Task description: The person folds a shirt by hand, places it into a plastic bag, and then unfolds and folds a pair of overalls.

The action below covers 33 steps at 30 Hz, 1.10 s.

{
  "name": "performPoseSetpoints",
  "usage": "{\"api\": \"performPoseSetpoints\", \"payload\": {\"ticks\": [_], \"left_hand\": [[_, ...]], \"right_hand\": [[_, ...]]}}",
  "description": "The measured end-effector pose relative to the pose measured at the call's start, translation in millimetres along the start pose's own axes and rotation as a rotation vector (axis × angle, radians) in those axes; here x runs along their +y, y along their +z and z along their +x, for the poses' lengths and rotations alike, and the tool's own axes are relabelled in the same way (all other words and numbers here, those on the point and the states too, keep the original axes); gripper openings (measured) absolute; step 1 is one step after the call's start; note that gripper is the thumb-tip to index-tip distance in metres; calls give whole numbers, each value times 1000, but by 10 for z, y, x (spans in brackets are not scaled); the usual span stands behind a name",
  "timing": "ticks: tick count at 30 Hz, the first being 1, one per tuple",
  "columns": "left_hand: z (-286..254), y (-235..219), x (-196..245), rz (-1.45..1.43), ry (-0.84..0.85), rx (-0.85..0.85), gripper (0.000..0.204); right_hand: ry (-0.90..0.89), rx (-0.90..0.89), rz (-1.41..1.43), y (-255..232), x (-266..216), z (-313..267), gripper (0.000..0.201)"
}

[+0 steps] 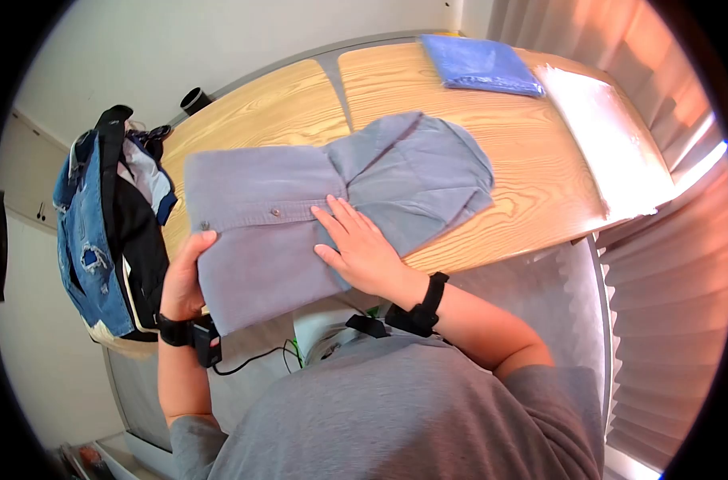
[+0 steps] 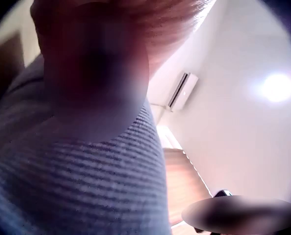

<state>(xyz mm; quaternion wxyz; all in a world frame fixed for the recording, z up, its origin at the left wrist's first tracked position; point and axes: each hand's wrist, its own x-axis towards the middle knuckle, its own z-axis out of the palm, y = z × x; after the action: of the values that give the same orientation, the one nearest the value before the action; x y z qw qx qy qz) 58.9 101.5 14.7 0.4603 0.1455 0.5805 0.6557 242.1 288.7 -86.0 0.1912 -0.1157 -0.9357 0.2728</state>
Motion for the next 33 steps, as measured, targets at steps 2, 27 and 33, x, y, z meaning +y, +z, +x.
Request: {"api": "performPoseSetpoints", "payload": {"ticks": [2,27,33], "left_hand": [[45,323,187,-4,-11,-31,37],[1234,1691,-488,1712,777,-385,60],[1039,1227,-281,1112,695,-390,67]], "right_hand": [[53,-19,270,-66,24,11,54],[666,150,2161,-7,774,-107,45],[667,142,1814,-58,537,-34,41]]}}
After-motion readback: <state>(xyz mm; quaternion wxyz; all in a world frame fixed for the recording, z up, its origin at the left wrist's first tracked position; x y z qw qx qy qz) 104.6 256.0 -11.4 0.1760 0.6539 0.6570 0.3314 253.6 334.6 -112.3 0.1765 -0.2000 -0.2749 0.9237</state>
